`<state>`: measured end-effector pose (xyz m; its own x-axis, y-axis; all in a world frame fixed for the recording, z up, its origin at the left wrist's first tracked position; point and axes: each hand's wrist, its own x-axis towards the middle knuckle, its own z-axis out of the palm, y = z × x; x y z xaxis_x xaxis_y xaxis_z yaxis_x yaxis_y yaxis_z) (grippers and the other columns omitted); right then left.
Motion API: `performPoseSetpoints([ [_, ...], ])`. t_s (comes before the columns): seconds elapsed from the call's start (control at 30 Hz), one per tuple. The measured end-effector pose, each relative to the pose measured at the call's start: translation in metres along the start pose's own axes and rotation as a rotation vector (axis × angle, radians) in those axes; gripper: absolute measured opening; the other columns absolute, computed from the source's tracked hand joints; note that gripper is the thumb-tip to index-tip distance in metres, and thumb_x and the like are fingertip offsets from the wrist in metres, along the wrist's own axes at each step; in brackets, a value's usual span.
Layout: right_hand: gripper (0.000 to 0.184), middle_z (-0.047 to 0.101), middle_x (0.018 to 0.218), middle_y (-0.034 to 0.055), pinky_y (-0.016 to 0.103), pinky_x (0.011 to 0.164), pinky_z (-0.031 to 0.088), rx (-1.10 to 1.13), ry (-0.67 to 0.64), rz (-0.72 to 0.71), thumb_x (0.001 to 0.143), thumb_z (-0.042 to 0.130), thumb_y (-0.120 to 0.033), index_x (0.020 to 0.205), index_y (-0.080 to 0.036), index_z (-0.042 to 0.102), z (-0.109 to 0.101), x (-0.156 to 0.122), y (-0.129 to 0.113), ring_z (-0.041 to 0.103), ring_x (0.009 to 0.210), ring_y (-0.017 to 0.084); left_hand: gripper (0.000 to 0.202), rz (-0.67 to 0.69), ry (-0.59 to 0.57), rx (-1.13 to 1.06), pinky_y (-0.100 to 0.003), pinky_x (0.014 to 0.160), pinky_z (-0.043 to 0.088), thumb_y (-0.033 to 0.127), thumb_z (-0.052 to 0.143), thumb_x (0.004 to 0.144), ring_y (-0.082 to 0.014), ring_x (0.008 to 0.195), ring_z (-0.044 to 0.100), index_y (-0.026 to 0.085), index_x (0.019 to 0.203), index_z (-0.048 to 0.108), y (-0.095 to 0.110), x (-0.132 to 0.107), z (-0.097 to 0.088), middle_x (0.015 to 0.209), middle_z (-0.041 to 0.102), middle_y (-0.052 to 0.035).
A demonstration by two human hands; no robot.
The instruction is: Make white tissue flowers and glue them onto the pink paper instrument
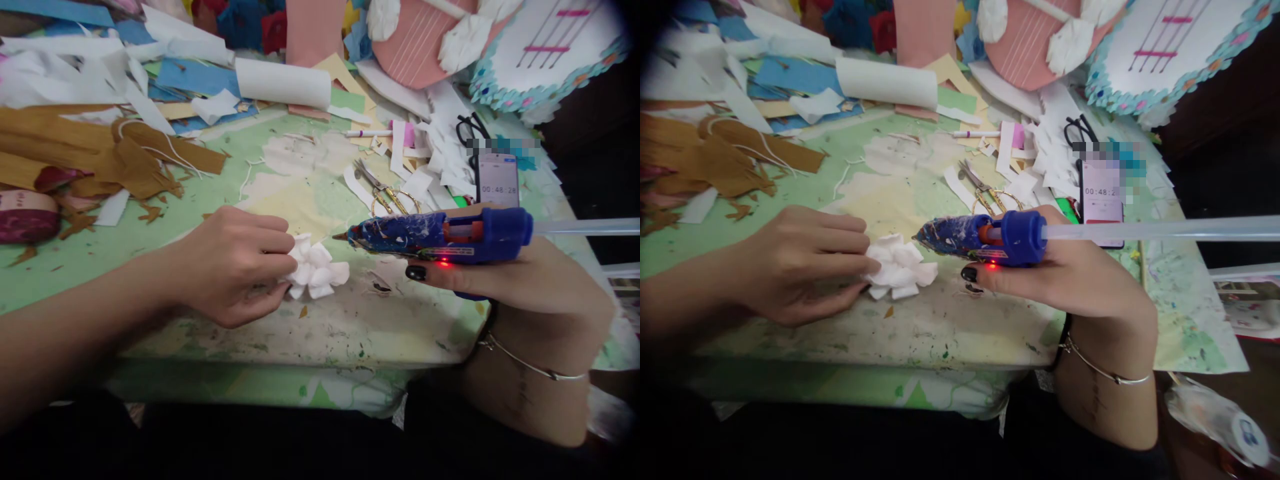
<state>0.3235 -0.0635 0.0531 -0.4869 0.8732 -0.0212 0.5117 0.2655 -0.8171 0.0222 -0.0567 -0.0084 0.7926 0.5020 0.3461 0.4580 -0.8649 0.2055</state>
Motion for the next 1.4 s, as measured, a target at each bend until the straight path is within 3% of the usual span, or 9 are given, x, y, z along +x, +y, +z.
performPoseSetpoints([
  [0.1, 0.008, 0.069, 0.071, -0.0032, 0.025, 0.057, 0.055, -0.012, 0.014, 0.003, 0.071, 0.075, -0.029, 0.077, -0.025, 0.07, 0.002, 0.002, 0.001, 0.066, 0.065, 0.016, 0.023, 0.113, -0.046, -0.07, -0.034, 0.052, 0.033, 0.028, 0.052, 0.086, -0.0189, 0.059, 0.048, 0.021, 0.068, 0.064, -0.003, 0.006, -0.005, 0.059, 0.052, -0.0045],
  [0.33, 0.012, 0.067, 0.068, -0.0019, 0.026, 0.052, 0.054, -0.034, -0.009, -0.045, 0.072, 0.075, -0.034, 0.072, -0.024, 0.069, 0.004, 0.004, -0.001, 0.064, 0.062, 0.016, 0.025, -0.039, 0.091, -0.037, -0.032, 0.053, 0.036, 0.036, 0.059, 0.085, -0.0171, 0.059, 0.047, 0.02, 0.067, 0.063, 0.014, 0.007, 0.0, 0.061, 0.054, -0.0036],
  [0.47, 0.011, 0.066, 0.067, -0.002, 0.026, 0.053, 0.054, -0.007, -0.016, 0.014, 0.072, 0.074, -0.031, 0.07, -0.023, 0.067, 0.004, 0.004, -0.002, 0.065, 0.064, 0.017, 0.035, -0.148, 0.091, 0.109, -0.034, 0.053, 0.037, 0.049, 0.059, 0.082, -0.0204, 0.064, 0.052, 0.016, 0.07, 0.062, 0.035, 0.006, 0.001, 0.067, 0.056, -0.0057],
  [0.57, 0.015, 0.066, 0.067, -0.0025, 0.027, 0.054, 0.054, -0.03, 0.014, -0.003, 0.072, 0.074, -0.035, 0.069, -0.023, 0.066, 0.005, 0.003, 0.0, 0.064, 0.064, 0.017, 0.033, -0.149, 0.13, 0.244, -0.033, 0.051, 0.036, 0.044, 0.06, 0.084, -0.0199, 0.063, 0.053, 0.016, 0.066, 0.06, 0.042, 0.005, 0.004, 0.066, 0.056, -0.0049],
  [0.83, 0.031, 0.069, 0.082, 0.0021, 0.037, 0.073, 0.06, -0.067, 0.053, 0.167, 0.064, 0.077, -0.044, 0.084, -0.022, 0.071, 0.005, 0.001, 0.002, 0.067, 0.082, 0.025, 0.034, -0.155, 0.161, 0.296, -0.032, 0.049, 0.03, 0.04, 0.058, 0.085, -0.0172, 0.059, 0.049, 0.018, 0.059, 0.054, 0.041, 0.005, 0.016, 0.061, 0.053, -0.0036],
  [1.03, 0.025, 0.067, 0.077, 0.002, 0.037, 0.072, 0.06, -0.039, 0.012, 0.192, 0.063, 0.076, -0.043, 0.074, -0.022, 0.066, 0.005, 0.004, -0.002, 0.067, 0.083, 0.026, 0.032, -0.122, 0.144, 0.284, -0.032, 0.048, 0.031, 0.038, 0.06, 0.083, -0.0183, 0.059, 0.051, 0.017, 0.059, 0.055, 0.04, 0.007, 0.016, 0.061, 0.053, -0.0046],
  [1.4, 0.02, 0.066, 0.076, 0.0002, 0.027, 0.06, 0.054, -0.014, 0.029, 0.107, 0.068, 0.077, -0.035, 0.078, -0.021, 0.067, 0.005, 0.004, -0.001, 0.062, 0.072, 0.018, 0.029, -0.121, 0.175, 0.358, -0.031, 0.048, 0.035, 0.033, 0.06, 0.083, -0.0205, 0.063, 0.054, 0.016, 0.06, 0.057, 0.037, 0.008, 0.012, 0.063, 0.057, -0.0063],
])
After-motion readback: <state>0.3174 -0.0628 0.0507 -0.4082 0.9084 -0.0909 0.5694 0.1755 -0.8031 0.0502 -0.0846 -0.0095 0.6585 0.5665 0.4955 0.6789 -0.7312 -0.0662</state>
